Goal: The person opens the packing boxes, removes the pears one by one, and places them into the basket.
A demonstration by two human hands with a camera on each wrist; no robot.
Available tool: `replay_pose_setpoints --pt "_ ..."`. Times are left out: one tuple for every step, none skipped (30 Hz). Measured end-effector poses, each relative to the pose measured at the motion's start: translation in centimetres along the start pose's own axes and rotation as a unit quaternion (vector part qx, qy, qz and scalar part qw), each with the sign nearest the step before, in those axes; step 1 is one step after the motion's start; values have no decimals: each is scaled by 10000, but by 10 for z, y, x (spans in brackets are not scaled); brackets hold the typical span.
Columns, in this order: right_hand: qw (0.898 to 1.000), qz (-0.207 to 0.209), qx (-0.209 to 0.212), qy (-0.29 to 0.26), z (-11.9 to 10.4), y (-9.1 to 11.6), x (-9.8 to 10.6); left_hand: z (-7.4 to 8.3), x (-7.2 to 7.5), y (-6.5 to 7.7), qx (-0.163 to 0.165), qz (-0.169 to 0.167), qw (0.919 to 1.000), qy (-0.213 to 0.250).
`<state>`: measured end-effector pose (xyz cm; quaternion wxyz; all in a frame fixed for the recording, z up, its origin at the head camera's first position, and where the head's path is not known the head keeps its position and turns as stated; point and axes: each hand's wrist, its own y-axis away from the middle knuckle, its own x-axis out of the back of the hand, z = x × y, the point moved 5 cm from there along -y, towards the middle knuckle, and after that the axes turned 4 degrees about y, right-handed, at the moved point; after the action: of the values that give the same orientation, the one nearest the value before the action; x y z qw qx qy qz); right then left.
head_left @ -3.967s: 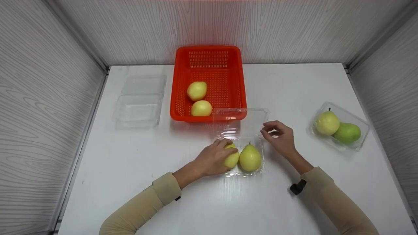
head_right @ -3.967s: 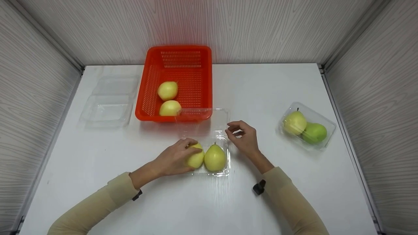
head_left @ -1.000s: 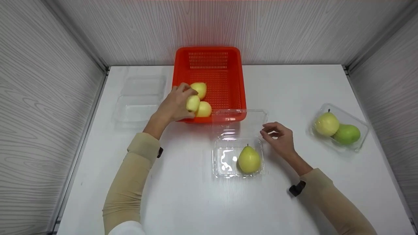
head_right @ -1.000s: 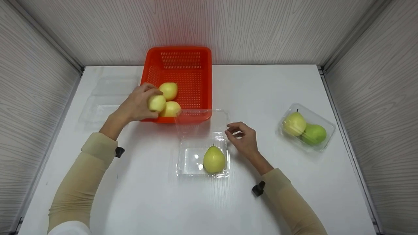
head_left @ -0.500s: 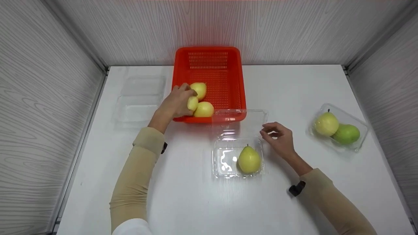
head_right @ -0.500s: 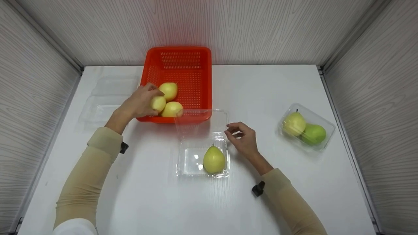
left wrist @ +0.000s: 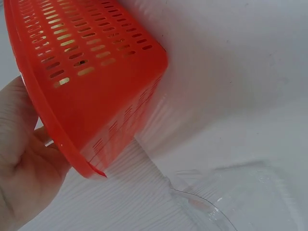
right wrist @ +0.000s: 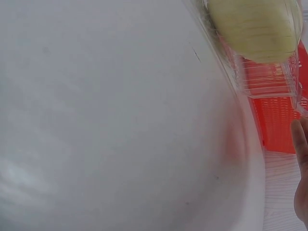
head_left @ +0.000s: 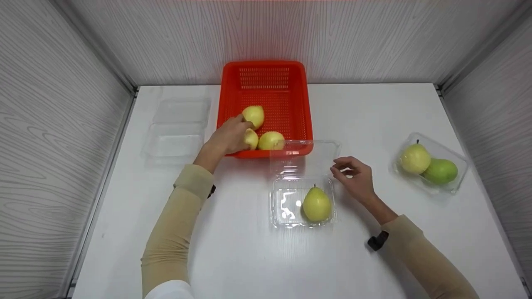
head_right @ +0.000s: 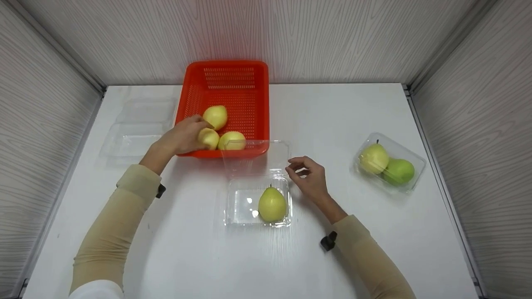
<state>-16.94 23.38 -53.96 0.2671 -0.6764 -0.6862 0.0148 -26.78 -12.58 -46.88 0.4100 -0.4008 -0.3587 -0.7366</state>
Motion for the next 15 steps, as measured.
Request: replay_pose_setpoints --pt "10000 -9 -1 -6 0 0 0 2 1 1 -44 23 10000 -8" --pt "10000 -14 -7 -30 0 0 0 4 3 2 -84 64 9999 -22" --pt "10000 -20 0 -48 0 -1 0 6 4 3 -118 108 9999 -20" --pt "10000 -27 10 -57 0 -1 0 8 7 5 -147 156 9998 -14" --pt "10000 -39 18 -61 0 -1 0 10 9 7 -180 197 9996 -25" --pt "10000 -50 24 -63 0 0 0 12 11 8 -213 242 9995 -33" --pt "9999 -62 30 -73 0 0 0 15 14 11 -256 295 9992 -6" --pt "9999 -75 35 -86 0 0 0 17 16 13 -315 345 9989 19" --pt "9999 -88 38 -97 0 0 0 20 19 16 -381 404 9984 64" --pt "9999 -95 38 -106 1 0 0 24 21 19 -467 474 9977 110" --pt "9999 -99 36 -110 1 0 0 28 24 21 -581 551 9967 128" --pt "9999 -96 39 -117 1 0 0 32 26 24 -711 633 9953 150" --pt "9999 -97 52 -133 1 0 0 37 28 27 -854 720 9936 159" --pt "9999 -82 48 -132 1 0 0 43 30 30 -1054 837 9908 154" --pt "9999 -65 43 -129 1 0 1 49 31 34 -1223 940 9879 154"
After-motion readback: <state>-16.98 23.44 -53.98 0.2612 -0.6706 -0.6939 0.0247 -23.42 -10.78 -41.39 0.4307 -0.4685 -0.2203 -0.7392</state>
